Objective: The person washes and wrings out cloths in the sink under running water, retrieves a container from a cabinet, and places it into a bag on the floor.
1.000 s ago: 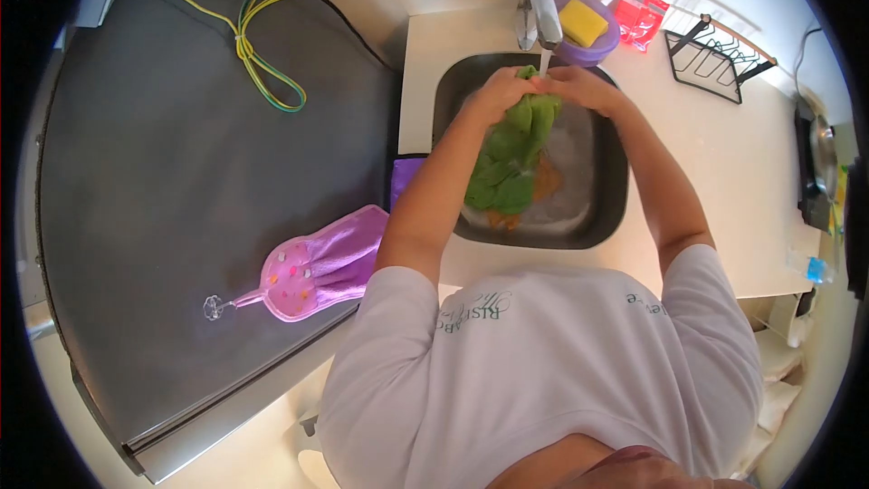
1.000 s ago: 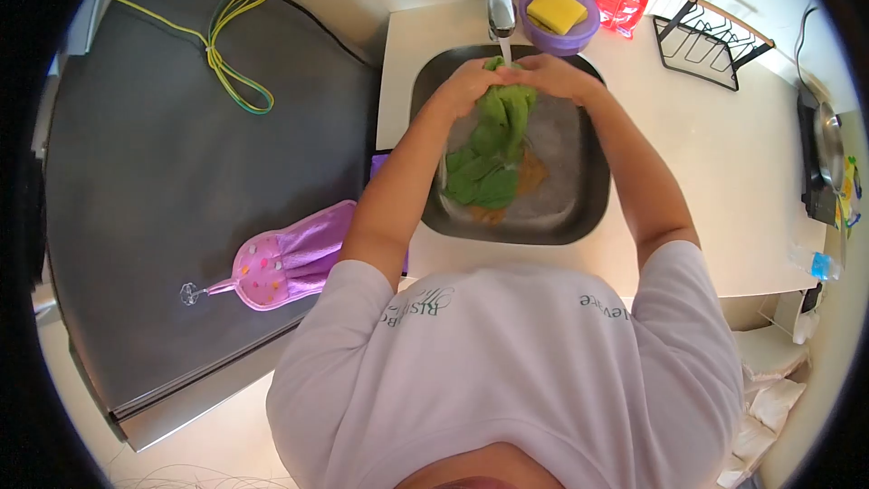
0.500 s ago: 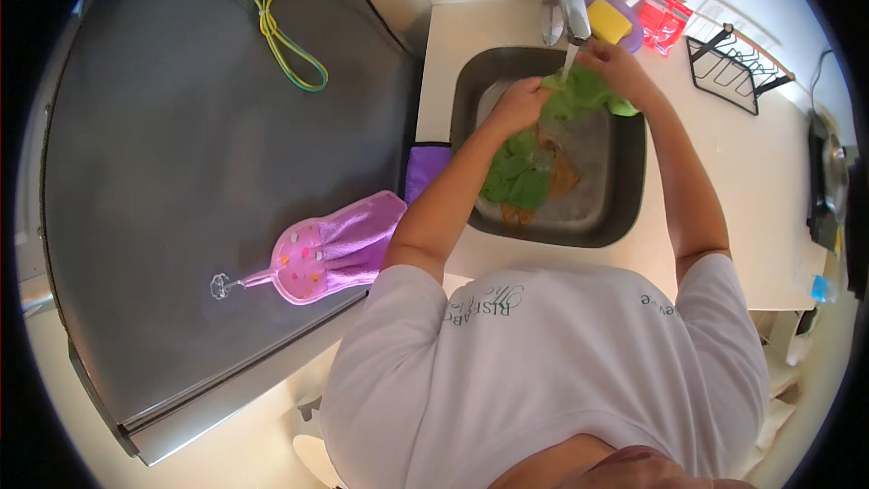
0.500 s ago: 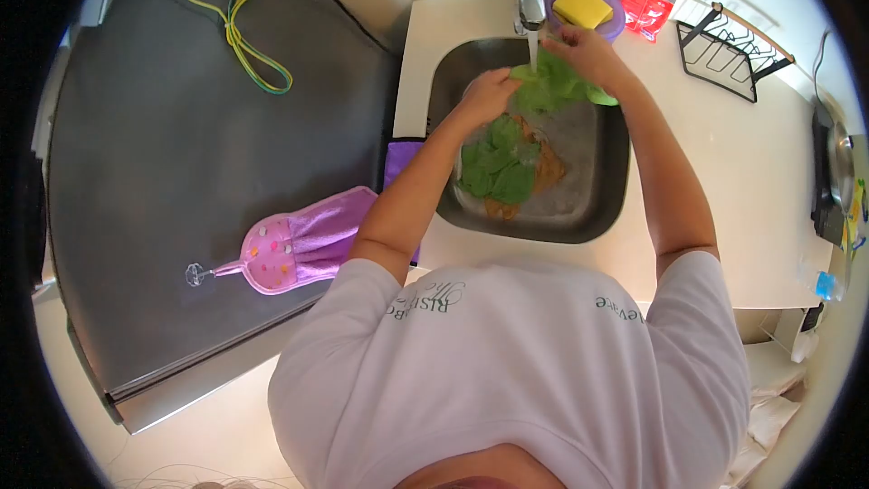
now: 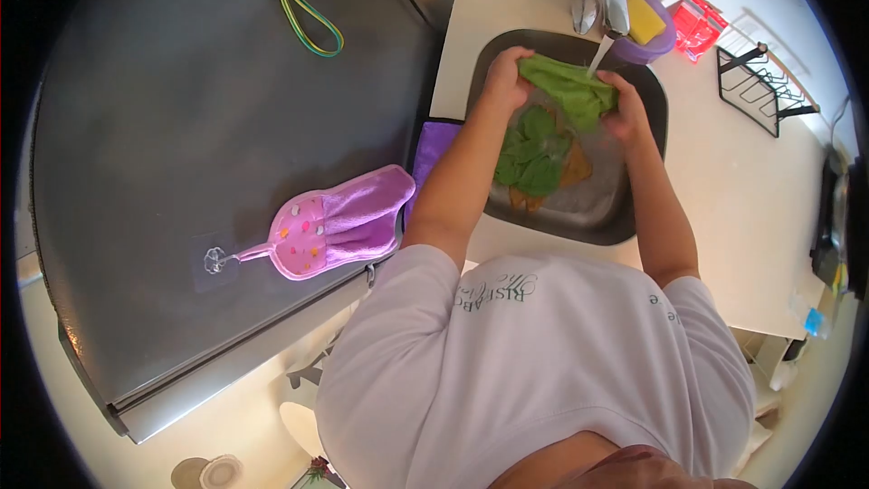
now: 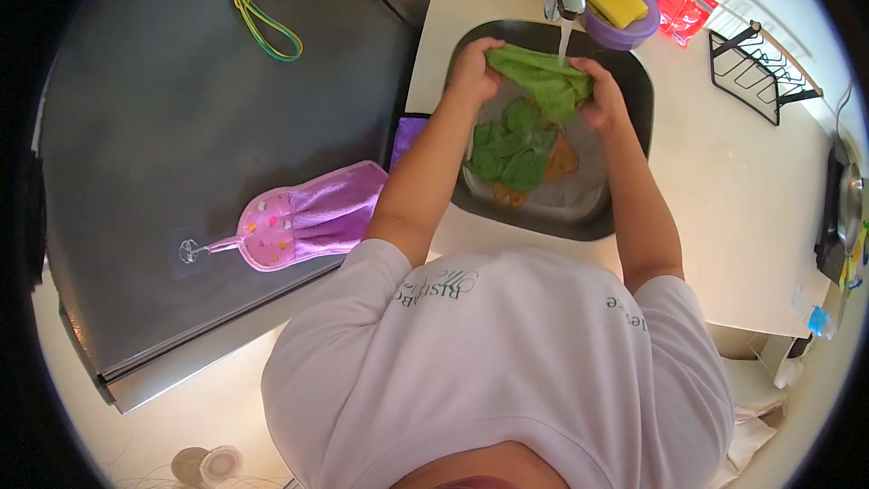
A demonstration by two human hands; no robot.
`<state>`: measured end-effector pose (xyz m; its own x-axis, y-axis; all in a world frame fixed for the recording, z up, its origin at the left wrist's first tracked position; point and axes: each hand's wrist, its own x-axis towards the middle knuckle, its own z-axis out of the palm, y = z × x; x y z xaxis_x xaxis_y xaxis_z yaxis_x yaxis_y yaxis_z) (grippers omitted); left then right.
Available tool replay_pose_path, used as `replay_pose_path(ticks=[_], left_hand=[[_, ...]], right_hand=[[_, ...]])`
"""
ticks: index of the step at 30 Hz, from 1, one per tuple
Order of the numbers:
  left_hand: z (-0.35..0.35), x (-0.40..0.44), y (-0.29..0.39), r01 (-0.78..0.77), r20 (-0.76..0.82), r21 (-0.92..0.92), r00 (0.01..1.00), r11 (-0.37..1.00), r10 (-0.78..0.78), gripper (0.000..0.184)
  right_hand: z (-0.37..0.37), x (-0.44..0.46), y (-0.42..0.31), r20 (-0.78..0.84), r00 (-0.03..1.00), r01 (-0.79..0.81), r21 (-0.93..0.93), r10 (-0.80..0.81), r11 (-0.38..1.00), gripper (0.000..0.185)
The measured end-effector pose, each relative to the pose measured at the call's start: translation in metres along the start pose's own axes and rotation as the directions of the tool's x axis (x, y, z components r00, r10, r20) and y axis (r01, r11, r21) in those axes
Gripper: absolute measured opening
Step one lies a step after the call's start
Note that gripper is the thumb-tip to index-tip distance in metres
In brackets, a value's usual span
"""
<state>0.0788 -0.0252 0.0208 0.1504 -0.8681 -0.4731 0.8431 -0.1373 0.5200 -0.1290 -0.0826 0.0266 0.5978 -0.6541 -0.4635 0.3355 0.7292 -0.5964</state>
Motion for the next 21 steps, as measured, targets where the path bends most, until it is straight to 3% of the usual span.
replay_pose_path(ticks=[1,4,6,7,8,10,13,16,19,21], left_hand=[[-0.002,-0.009,-0.006,0.037,-0.022,-0.075,0.999,0.997,-0.039,0.032],[0.012,-0.018,-0.046,0.260,-0.134,0.010,0.957,0.966,-0.256,0.034],[0.013,-0.010,-0.077,0.255,0.218,-0.331,0.958,0.908,-0.189,0.030],[0.012,-0.007,-0.085,0.247,0.281,-0.385,0.949,0.890,-0.141,0.030],[0.011,-0.004,-0.093,0.246,0.344,-0.436,0.935,0.865,-0.093,0.030],[0.013,0.000,-0.101,0.171,0.293,-0.330,0.954,0.928,-0.072,0.033],[0.018,0.003,-0.101,0.102,0.187,-0.164,0.980,0.981,-0.070,0.036],[0.041,-0.011,-0.090,0.212,-0.074,-0.089,0.973,0.973,-0.218,0.037],[0.034,-0.008,-0.077,0.417,0.272,-0.177,0.891,0.891,-0.363,0.034],[0.020,-0.006,-0.059,0.321,0.182,-0.182,0.940,0.929,-0.289,0.034]], right_hand=[[0.012,-0.008,-0.006,-0.027,0.997,0.067,-0.078,-0.069,0.995,0.031],[0.037,-0.013,0.012,-0.086,0.941,0.277,-0.352,-0.326,0.894,0.020],[0.060,-0.016,0.033,-0.090,0.876,0.379,-0.479,-0.474,0.792,0.018],[0.076,-0.030,0.034,-0.055,0.812,0.376,-0.712,-0.581,0.593,0.021],[0.073,-0.026,0.040,-0.030,0.774,0.385,-0.771,-0.633,0.507,0.021],[0.062,-0.017,0.054,0.040,0.688,0.385,-0.866,-0.724,0.319,0.023],[0.039,-0.004,0.054,0.072,0.638,0.305,-0.938,-0.767,0.166,0.021],[-0.018,0.031,0.048,-0.170,0.661,0.105,-0.943,-0.730,0.315,0.015],[-0.027,0.041,0.029,-0.326,0.842,0.209,-0.537,-0.429,0.817,0.016],[-0.008,0.018,0.003,-0.311,0.941,0.082,-0.168,-0.131,0.982,0.017]])
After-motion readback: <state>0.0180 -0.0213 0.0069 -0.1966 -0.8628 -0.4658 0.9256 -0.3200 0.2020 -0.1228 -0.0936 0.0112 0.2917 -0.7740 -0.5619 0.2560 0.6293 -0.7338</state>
